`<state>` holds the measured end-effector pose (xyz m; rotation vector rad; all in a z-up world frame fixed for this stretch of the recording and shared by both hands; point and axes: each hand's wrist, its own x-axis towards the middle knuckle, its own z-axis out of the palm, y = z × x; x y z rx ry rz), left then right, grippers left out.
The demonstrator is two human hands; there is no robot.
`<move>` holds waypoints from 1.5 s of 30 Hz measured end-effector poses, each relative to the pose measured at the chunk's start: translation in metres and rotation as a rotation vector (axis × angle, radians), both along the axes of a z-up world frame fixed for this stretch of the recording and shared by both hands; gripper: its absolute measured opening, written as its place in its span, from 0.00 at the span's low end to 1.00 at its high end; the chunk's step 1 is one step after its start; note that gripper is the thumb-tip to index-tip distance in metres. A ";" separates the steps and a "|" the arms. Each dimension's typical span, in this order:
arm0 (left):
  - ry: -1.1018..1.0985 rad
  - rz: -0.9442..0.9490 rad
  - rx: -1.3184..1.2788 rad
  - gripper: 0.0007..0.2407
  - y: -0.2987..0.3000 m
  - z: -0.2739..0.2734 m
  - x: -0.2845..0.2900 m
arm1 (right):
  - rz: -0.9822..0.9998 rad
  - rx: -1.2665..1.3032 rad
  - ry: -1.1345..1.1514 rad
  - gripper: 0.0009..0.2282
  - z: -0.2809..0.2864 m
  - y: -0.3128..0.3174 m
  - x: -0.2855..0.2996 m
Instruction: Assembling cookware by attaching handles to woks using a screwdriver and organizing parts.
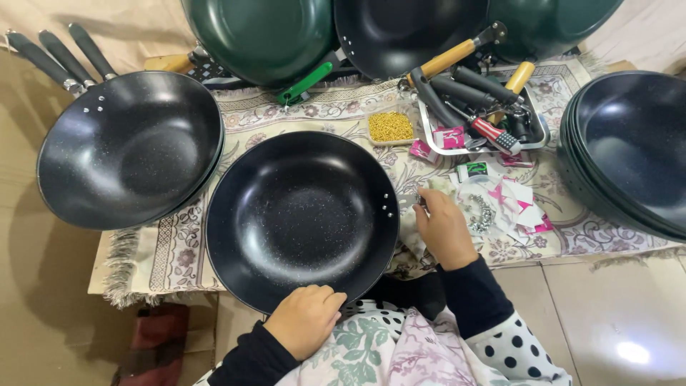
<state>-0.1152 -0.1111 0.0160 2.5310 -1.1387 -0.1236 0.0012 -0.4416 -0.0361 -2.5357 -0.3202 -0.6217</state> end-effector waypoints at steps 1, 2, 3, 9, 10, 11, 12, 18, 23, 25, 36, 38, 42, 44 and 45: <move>-0.003 0.002 0.001 0.08 -0.002 0.002 0.000 | 0.002 0.001 -0.003 0.14 0.003 0.003 0.001; 0.014 0.003 0.010 0.07 -0.003 0.004 0.000 | 0.011 0.006 -0.014 0.14 0.006 0.005 0.003; 0.032 0.000 0.019 0.06 -0.005 0.007 0.001 | 0.017 0.012 -0.024 0.13 0.009 0.007 0.003; -0.070 -0.083 0.232 0.17 -0.006 0.023 0.009 | 0.084 0.049 -0.050 0.18 0.026 0.015 -0.001; -0.075 -0.086 0.234 0.17 -0.009 0.033 0.015 | 0.081 0.049 -0.054 0.18 0.030 0.020 -0.006; -0.090 -0.113 0.236 0.14 -0.013 0.042 0.019 | 0.049 0.026 -0.040 0.20 0.033 0.024 -0.012; -0.106 -0.141 0.238 0.11 -0.016 0.052 0.024 | 0.017 0.002 -0.027 0.23 0.037 0.028 -0.018; -0.169 -0.308 0.109 0.10 -0.056 0.072 0.069 | 0.023 -0.049 -0.155 0.19 0.018 0.022 -0.041; -0.140 -0.400 -0.108 0.13 -0.103 0.055 0.123 | 0.041 -0.072 -0.174 0.17 0.023 -0.012 -0.033; -0.115 -0.423 -0.156 0.12 -0.123 0.042 0.155 | 0.064 -0.046 -0.162 0.16 0.028 -0.036 -0.018; -0.308 -0.214 -0.022 0.13 -0.229 -0.025 0.310 | -0.056 -0.024 -0.010 0.11 0.008 -0.205 0.139; -0.313 -0.174 0.033 0.15 -0.242 -0.041 0.333 | -0.082 -0.054 -0.077 0.11 -0.011 -0.215 0.175; -0.274 -0.117 0.196 0.27 -0.269 -0.070 0.367 | -0.142 -0.214 -0.194 0.20 -0.018 -0.214 0.218; -0.224 -0.092 0.241 0.33 -0.273 -0.064 0.366 | -0.141 -0.269 -0.195 0.22 -0.020 -0.212 0.227; -0.177 -0.066 0.283 0.39 -0.274 -0.061 0.364 | -0.140 -0.329 -0.200 0.24 -0.020 -0.211 0.232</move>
